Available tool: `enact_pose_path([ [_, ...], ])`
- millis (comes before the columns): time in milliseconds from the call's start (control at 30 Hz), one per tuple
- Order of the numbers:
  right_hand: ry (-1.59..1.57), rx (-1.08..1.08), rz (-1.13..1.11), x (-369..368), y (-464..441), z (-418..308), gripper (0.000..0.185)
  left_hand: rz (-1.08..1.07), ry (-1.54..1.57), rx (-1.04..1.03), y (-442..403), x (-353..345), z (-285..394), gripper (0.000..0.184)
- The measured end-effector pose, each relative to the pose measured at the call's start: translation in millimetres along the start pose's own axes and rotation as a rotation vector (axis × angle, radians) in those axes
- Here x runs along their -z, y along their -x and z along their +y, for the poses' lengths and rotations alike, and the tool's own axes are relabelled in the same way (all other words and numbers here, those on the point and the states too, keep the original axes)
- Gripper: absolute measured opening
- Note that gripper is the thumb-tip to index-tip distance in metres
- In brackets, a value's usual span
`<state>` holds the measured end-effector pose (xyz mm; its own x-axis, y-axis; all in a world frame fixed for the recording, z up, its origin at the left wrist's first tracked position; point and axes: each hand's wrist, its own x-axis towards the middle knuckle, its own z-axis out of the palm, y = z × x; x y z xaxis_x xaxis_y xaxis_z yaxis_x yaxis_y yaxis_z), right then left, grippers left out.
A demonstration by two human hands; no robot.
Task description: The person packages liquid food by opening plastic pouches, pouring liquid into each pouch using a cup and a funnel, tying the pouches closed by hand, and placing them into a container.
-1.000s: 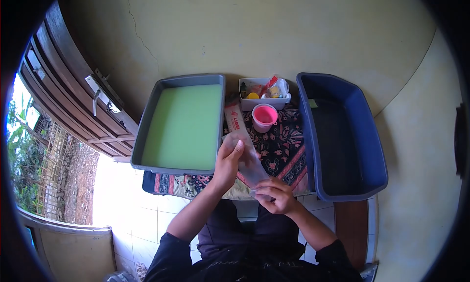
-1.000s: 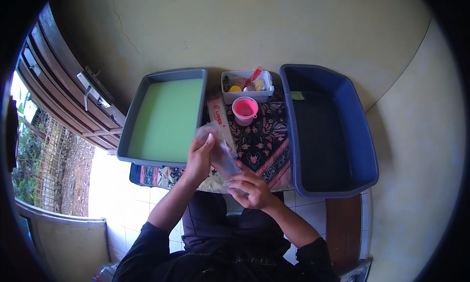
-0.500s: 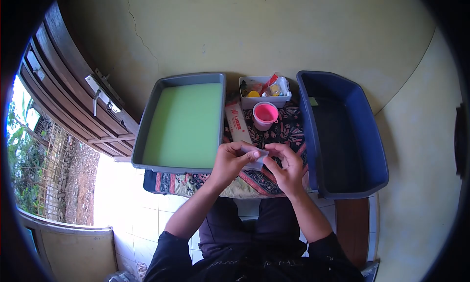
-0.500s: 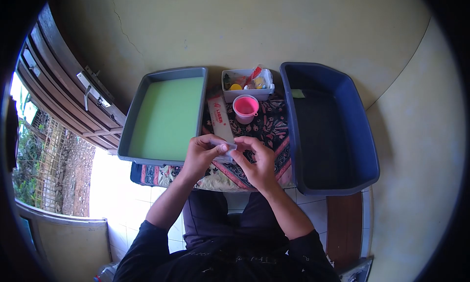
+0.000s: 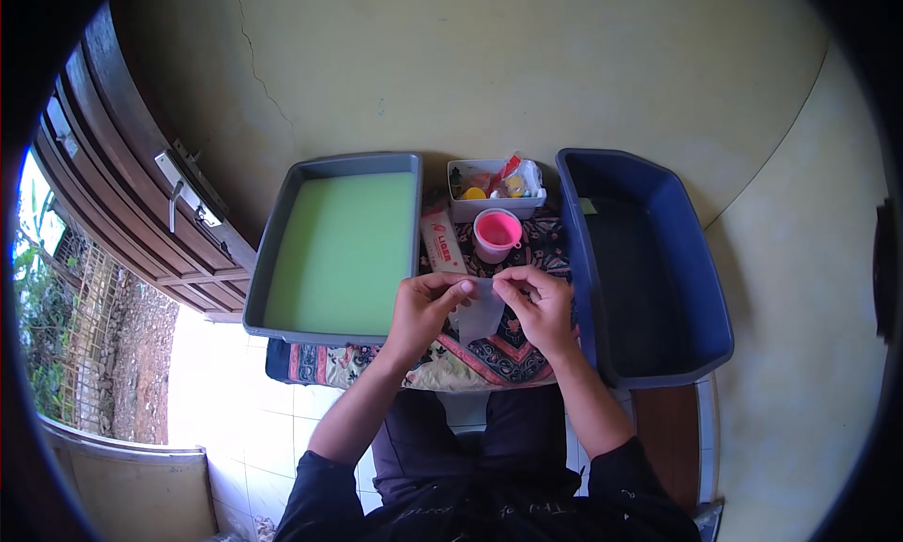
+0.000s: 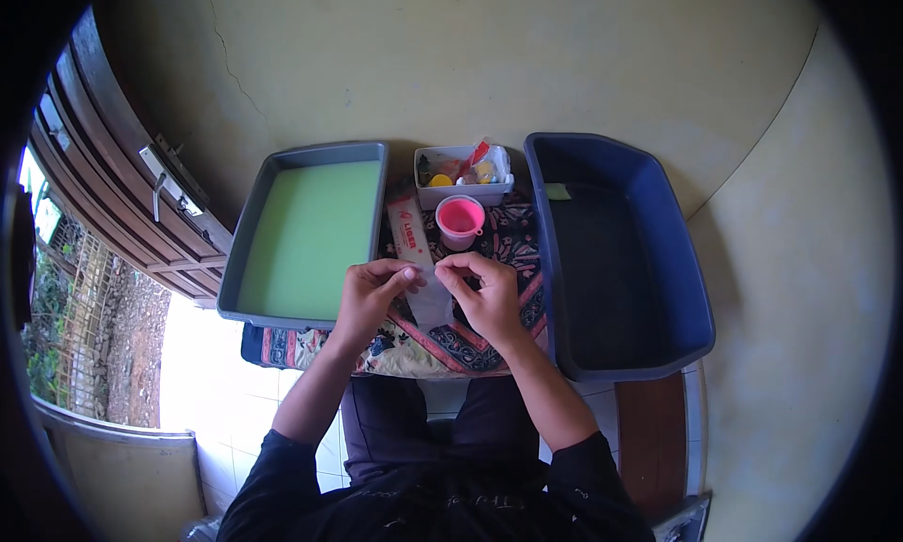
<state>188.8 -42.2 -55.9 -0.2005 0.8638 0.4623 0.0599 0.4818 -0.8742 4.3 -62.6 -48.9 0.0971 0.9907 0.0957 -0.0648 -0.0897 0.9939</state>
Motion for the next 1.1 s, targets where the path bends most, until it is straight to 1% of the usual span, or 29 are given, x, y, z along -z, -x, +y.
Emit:
enact_pose_path([
  [67,-0.024,0.019,0.015,0,-6,6,0.012,0.079,-0.021,-0.053,-1,2,-3,0.019],
  [133,-0.066,-0.032,0.215,-1,-22,32,0.014,0.112,0.001,-0.064,-1,4,5,0.018],
  [167,0.214,-0.045,0.252,4,-31,40,0.016,0.147,0.025,-0.069,0,5,8,0.017],
  [200,0.212,-0.043,0.254,7,-38,49,0.016,0.146,0.022,-0.071,1,6,9,0.017],
  [267,0.496,0.094,0.202,11,-49,73,0.020,0.224,0.000,-0.028,1,9,12,0.016],
  [300,0.570,0.249,0.198,14,-53,91,0.025,0.224,-0.004,-0.034,2,10,10,0.016],
  [333,0.567,0.255,0.202,15,-55,95,0.025,0.228,0.055,-0.054,1,11,6,0.015],
  [400,0.582,0.182,0.049,17,-55,103,0.020,0.233,0.111,-0.074,-1,14,2,0.014],
  [433,0.579,0.180,0.048,19,-55,109,0.020,0.226,0.112,-0.072,-1,15,1,0.014],
  [500,0.611,0.230,-0.057,22,-58,114,0.015,0.219,0.113,-0.068,0,15,-1,0.014],
  [633,0.487,0.144,-0.010,18,-58,110,0.012,0.222,0.116,-0.046,-1,11,4,0.013],
  [700,0.487,0.168,0.071,16,-58,108,0.010,0.233,0.090,-0.022,-1,9,5,0.012],
  [733,0.485,0.167,0.069,14,-59,109,0.010,0.229,0.039,-0.014,-2,9,5,0.012],
  [800,0.451,0.263,0.164,11,-62,110,0.008,0.226,-0.012,-0.005,-2,9,5,0.012],
  [833,0.450,0.264,0.163,10,-62,110,0.008,0.226,-0.021,-0.005,-2,9,5,0.012],
  [867,0.430,0.260,0.212,10,-62,110,0.007,0.226,-0.030,-0.006,-3,8,5,0.012],
  [900,0.411,0.255,0.262,8,-62,104,0.006,0.227,-0.030,-0.006,-3,8,6,0.012],
  [933,0.410,0.257,0.261,7,-61,98,0.006,0.236,-0.048,-0.012,-3,7,6,0.012],
  [1000,0.309,0.254,0.379,5,-57,78,0.006,0.245,-0.064,-0.018,-4,6,6,0.012],
  [1067,0.291,0.266,0.401,-1,-51,56,0.006,0.278,-0.106,-0.050,-7,5,5,0.013],
  [1100,0.123,0.259,0.430,-5,-47,44,0.007,0.277,-0.105,-0.052,-8,5,5,0.013],
])
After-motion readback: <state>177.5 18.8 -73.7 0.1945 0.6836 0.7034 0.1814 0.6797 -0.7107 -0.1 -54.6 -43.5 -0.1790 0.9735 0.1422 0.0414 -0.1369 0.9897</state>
